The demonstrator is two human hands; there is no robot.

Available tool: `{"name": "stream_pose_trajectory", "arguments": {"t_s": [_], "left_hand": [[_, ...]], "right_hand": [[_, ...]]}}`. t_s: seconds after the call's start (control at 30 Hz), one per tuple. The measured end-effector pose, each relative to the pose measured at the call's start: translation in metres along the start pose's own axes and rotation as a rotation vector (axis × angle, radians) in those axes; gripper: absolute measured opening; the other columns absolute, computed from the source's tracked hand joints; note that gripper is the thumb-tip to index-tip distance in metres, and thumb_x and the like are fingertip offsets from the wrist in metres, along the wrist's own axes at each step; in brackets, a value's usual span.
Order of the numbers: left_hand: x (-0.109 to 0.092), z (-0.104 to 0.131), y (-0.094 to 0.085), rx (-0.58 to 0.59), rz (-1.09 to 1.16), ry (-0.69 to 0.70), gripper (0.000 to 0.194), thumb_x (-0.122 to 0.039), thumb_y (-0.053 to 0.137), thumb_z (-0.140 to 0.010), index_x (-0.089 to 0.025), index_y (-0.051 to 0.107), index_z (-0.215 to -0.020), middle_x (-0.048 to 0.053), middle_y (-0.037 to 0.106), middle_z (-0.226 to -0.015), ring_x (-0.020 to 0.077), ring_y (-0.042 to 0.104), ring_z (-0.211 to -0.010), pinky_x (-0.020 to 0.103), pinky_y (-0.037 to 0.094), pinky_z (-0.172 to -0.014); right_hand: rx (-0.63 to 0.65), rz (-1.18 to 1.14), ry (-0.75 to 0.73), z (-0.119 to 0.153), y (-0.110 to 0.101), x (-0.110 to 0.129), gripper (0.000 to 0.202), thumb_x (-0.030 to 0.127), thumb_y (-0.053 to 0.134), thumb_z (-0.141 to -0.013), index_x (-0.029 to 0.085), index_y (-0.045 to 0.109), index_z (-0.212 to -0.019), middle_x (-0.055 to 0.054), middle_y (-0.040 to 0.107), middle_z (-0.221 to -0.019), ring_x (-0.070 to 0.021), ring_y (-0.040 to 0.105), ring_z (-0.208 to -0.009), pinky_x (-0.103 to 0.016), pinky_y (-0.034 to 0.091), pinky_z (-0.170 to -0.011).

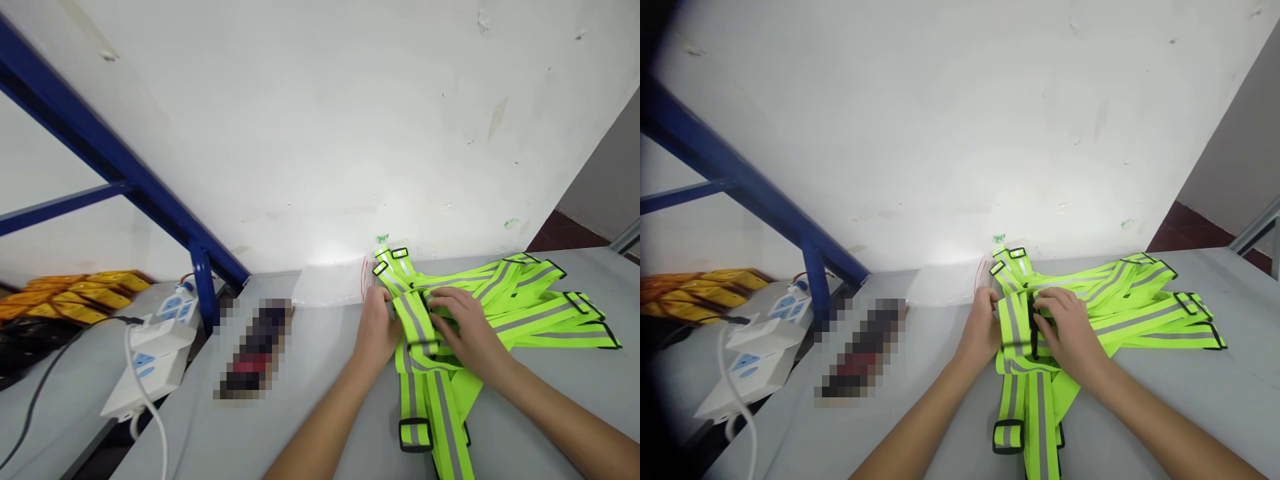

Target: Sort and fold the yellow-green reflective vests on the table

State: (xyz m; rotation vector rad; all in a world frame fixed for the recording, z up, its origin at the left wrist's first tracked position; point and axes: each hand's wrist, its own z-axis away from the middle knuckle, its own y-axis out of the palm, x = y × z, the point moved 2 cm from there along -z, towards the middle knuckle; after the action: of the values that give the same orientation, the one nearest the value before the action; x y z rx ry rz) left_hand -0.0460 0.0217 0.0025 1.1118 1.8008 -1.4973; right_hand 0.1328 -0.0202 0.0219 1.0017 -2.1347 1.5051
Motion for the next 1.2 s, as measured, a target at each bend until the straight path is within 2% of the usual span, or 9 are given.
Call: {"name": "stream_pose_trajectory", "arguments": {"t_s": [0.17,0.33,0.43,0.5,0.6,0.77,0.87,1.03,1.2], "left_hand": [[-0.008,0.000,-0.003,0.067,-0.032,-0.006,0.033,-0.016,0.051,-0.072,-0.021,0.022,-0.058,-0.006,0.027,-0.054,0.0116,0.026,-0.055,0.026,0.020,-0.054],[-0.007,-0.006,0.000,0.089,0.502,-0.446,0.030,-0.038,0.055,-0.077,-0.021,0.037,-0.062,-0.008,0.028,-0.053,0.0077,0.024,-0.045,0.023,0.018,-0.046],[-0.005,-0.012,-0.001,0.103,0.779,-0.604,0.029,-0.050,0.053,-0.079,-0.021,0.050,-0.085,-0.009,0.039,-0.056,0.0065,0.026,-0.038,0.022,0.017,-0.041],[-0.006,-0.015,-0.006,0.098,0.915,-0.583,0.034,-0.046,0.059,-0.077,-0.022,0.050,-0.099,-0.004,0.053,-0.071,0.0078,0.043,-0.045,0.021,0.023,-0.042],[-0.012,-0.017,-0.020,0.159,0.839,-0.380,0.025,-0.035,0.062,-0.075,-0.021,0.051,-0.092,-0.002,0.054,-0.080,0.0106,0.053,-0.064,0.021,0.034,-0.052],[-0.017,-0.011,-0.042,0.702,0.224,-0.067,0.034,-0.035,0.075,-0.067,-0.022,0.059,-0.094,-0.001,0.055,-0.093,0.0142,0.049,-0.080,0.024,0.039,-0.067],[-0.008,-0.009,-0.046,0.819,0.105,-0.047,0.040,-0.033,0.079,-0.062,-0.022,0.059,-0.096,-0.002,0.055,-0.089,0.0153,0.049,-0.080,0.024,0.040,-0.067],[-0.007,-0.011,-0.045,0.756,0.064,-0.033,0.013,-0.033,0.064,-0.077,-0.021,0.064,-0.083,-0.002,0.060,-0.077,0.0151,0.053,-0.071,0.025,0.041,-0.062],[-0.017,-0.016,-0.042,0.382,0.108,0.047,0.013,-0.032,0.064,-0.079,-0.023,0.067,-0.086,-0.001,0.065,-0.083,0.0172,0.058,-0.080,0.027,0.044,-0.072]], "right_hand": [[0.069,0.406,-0.098,0.005,0.007,-0.002,0.038,0.021,0.050,-0.087,0.022,0.052,-0.125,-0.012,0.058,-0.128,-0.0314,0.051,-0.113,-0.047,0.043,-0.082],[0.052,0.471,-0.166,0.005,0.010,-0.002,0.026,0.027,0.053,-0.088,0.024,0.058,-0.113,-0.013,0.057,-0.126,-0.0324,0.050,-0.112,-0.050,0.039,-0.086],[0.048,0.461,-0.175,0.006,0.012,-0.001,0.024,0.034,0.056,-0.088,0.024,0.058,-0.110,-0.013,0.057,-0.124,-0.0320,0.049,-0.111,-0.050,0.039,-0.087],[0.061,0.440,-0.168,0.006,0.013,0.000,0.024,0.034,0.058,-0.087,0.023,0.058,-0.109,-0.013,0.057,-0.123,-0.0318,0.049,-0.112,-0.049,0.039,-0.087],[0.082,0.401,-0.153,0.007,0.015,0.000,0.027,0.033,0.059,-0.086,0.023,0.056,-0.111,-0.012,0.058,-0.119,-0.0306,0.050,-0.109,-0.046,0.040,-0.084],[0.115,0.390,-0.148,0.007,0.017,-0.002,0.032,0.033,0.057,-0.087,0.021,0.055,-0.117,-0.012,0.059,-0.113,-0.0300,0.052,-0.105,-0.046,0.040,-0.083],[0.133,0.388,-0.131,0.006,0.017,-0.003,0.032,0.034,0.058,-0.086,0.021,0.056,-0.115,-0.011,0.059,-0.111,-0.0291,0.052,-0.102,-0.044,0.040,-0.082],[0.157,0.335,-0.101,0.005,0.015,-0.004,0.026,0.035,0.057,-0.087,0.023,0.056,-0.109,-0.010,0.057,-0.109,-0.0273,0.050,-0.099,-0.043,0.038,-0.081],[0.192,0.263,-0.082,0.004,0.014,-0.003,0.024,0.030,0.060,-0.085,0.022,0.053,-0.107,-0.009,0.055,-0.111,-0.0268,0.047,-0.102,-0.043,0.037,-0.084]]}}
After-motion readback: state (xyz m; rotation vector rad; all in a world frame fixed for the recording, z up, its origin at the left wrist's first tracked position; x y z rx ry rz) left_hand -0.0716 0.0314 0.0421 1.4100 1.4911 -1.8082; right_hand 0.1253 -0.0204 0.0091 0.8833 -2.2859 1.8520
